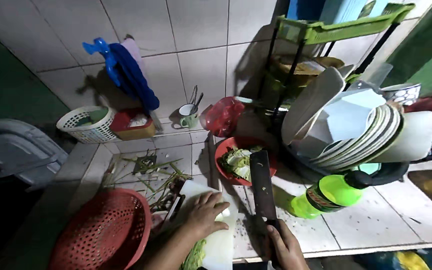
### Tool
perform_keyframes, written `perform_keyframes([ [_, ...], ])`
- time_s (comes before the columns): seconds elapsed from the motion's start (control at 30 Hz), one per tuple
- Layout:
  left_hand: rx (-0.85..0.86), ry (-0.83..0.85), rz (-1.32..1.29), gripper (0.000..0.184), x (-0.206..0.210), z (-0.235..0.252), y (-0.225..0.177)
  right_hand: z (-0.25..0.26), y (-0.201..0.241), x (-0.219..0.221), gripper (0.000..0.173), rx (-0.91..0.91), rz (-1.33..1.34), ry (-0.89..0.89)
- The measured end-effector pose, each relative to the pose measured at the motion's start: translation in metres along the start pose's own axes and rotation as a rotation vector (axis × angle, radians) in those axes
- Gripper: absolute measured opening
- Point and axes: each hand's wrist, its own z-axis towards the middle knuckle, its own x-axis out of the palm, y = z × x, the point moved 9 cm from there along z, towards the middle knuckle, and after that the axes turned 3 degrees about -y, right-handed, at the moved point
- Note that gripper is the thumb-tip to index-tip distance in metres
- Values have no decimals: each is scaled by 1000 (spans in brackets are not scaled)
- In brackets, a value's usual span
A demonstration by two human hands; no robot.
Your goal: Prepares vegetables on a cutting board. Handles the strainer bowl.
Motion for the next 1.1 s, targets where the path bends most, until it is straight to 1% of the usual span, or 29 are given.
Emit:
perform_keyframes([
  [0.1,-3,-3,-3,65,-4,-13,2,-2,2,-2,57,-32,2,-32],
  [0.17,21,-31,-16,54,-5,-15,2,-3,1,-2,55,-22,1,-27],
  [0.23,43,-48,-15,42,-6,-9,1,-3,-1,0,54,2,14,-14],
  [0.37,51,-128,-28,34,-13,5,-1,-3,-2,1,51,16,28,-11],
  [0.47,-5,-152,-169,29,-22,13,7,-3,-1,0,52,2,43,-11],
  [0.57,-111,-119,-391,23,-35,23,19,-4,-1,0,51,0,56,-12],
  [0.63,-132,-109,-463,21,-46,33,21,-4,-1,-1,50,-8,59,-12],
  [0.7,-138,-113,-494,21,-67,43,13,-5,0,-1,50,-14,72,-9],
  [0.77,-129,-151,-539,21,-96,60,3,-5,1,-1,50,-19,88,-11],
  [0.83,-97,-247,-570,21,-130,83,-10,-5,2,0,51,-23,90,-12],
  [0.9,-67,-357,-554,25,-156,112,-17,-5,2,-1,51,-19,73,-15],
  [0.97,-77,-384,-562,33,-163,145,-17,-5,0,-1,53,-13,67,-25],
  [1.0,-84,-356,-581,40,-159,160,-16,-6,0,-1,53,-16,67,-33],
  [1.07,-84,-275,-593,55,-151,173,-17,-6,0,-2,52,-19,68,-50],
  [1.1,-70,-273,-590,58,-151,173,-18,-6,0,-2,53,-19,68,-56],
])
